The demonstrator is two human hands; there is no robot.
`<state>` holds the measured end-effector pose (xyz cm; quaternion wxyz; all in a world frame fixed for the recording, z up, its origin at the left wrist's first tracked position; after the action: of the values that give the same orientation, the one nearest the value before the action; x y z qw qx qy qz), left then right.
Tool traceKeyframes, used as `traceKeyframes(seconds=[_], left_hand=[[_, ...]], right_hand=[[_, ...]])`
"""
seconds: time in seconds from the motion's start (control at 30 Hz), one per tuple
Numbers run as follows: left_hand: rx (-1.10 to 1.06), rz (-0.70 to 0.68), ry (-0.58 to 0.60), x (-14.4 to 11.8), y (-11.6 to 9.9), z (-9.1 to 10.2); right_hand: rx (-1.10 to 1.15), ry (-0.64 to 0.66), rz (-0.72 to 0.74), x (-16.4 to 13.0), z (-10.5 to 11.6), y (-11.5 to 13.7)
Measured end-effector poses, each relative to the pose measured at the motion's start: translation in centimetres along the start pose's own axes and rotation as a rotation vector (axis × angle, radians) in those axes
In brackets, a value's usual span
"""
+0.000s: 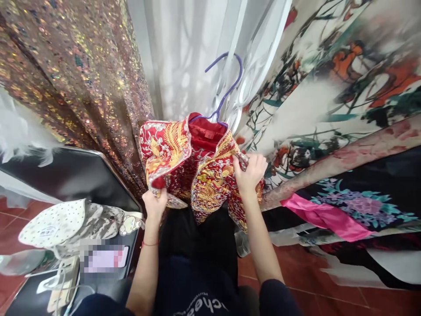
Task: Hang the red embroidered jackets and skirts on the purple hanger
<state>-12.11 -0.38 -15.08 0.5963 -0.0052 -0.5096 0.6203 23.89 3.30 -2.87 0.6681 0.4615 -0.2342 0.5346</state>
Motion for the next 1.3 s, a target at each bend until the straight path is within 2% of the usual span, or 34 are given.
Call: traceKeyframes(seconds=[0.07, 0.1, 0.17, 0.23, 0.3, 0.33, 0.4, 0.5, 0.63, 0.77, 0.83, 0.9, 0.93, 1.0, 1.03, 1.1, 1.13, 1.2, 1.3], left_hand=[[-0.036, -0.172, -0.011, -1.0, -3.6, 0.6], [-0.058, -0.263, 0.024, -1.7, -5.7, 0.1], [-0.063, -0.360, 0.199, -3.1, -9.2, -2.7], [0.019, -0.299, 0.465, -4.5, -10.5, -7.1], [0.126, -0.179, 0.675, -5.3, -9.9, -11.0], [0.143, -0.152, 0.712, -5.1, -9.5, -12.4], [0.150, -0.130, 0.734, -4.3, -8.3, -14.7], [0.136, -0.121, 0.727, -2.9, -5.9, -16.8], [0.065, -0.113, 0.677, -2.6, -3.9, -17.6], [-0.074, -0.063, 0.587, -4.0, -2.9, -16.7], [-0.200, -0.025, 0.539, -5.2, -2.1, -16.0], [-0.366, 0.063, 0.472, -6.8, -0.5, -15.3], [-0.442, 0.131, 0.431, -7.8, 0.7, -14.9], [-0.551, 0.311, 0.350, -10.1, 3.8, -14.6], [-0.578, 0.415, 0.319, -11.4, 5.5, -14.7], [-0.620, 0.637, 0.282, -13.7, 8.8, -15.1], [-0.639, 0.746, 0.268, -14.6, 10.3, -15.4], [-0.668, 0.933, 0.235, -15.9, 12.7, -15.8], [-0.708, 1.105, 0.182, -16.0, 14.7, -16.0]], right_hand=[[0.021, 0.012, -0.014, 0.2, -0.4, -0.3], [0.032, 0.024, -0.020, 0.2, -0.7, -0.5], [0.053, 0.046, -0.023, 0.4, -1.1, -0.8], [0.066, 0.056, -0.018, 0.6, -1.3, -1.0], [0.064, 0.061, -0.019, 0.9, -1.4, -1.2], [0.058, 0.063, -0.022, 1.0, -1.5, -1.4], [0.046, 0.053, -0.030, 1.2, -1.5, -1.9], [0.054, 0.012, -0.032, 1.4, -1.5, -2.6], [0.060, 0.033, -0.065, 1.6, -1.6, -2.9], [0.044, 0.096, -0.047, 1.7, -0.2, -1.4], [0.031, 0.110, -0.007, 0.7, 0.9, -0.6], [0.042, 0.092, -0.031, -1.9, 1.9, -0.9], [0.074, 0.082, -0.091, -4.0, 2.1, -1.7], [0.240, 0.098, -0.346, -9.9, 1.6, -4.5], [0.366, 0.163, -0.548, -13.8, 0.4, -6.2], [0.670, 0.445, -0.971, -22.8, -3.9, -7.9], [0.722, 0.514, -1.058, -26.4, -5.2, -7.8], [0.779, 0.587, -1.183, -31.5, -7.3, -7.6], [0.848, 0.649, -1.428, -35.7, -10.2, -8.0]])
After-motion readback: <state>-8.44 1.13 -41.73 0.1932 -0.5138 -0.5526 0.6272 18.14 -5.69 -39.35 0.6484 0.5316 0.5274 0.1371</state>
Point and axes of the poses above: each hand's wrist, its own x-axis towards the middle knuckle, its own z-axis out of the back of the hand, y = z × x, the point moved 9 cm from there along x, towards the middle knuckle, and after that the axes turned 9 degrees about -z, right-handed, at the moved point
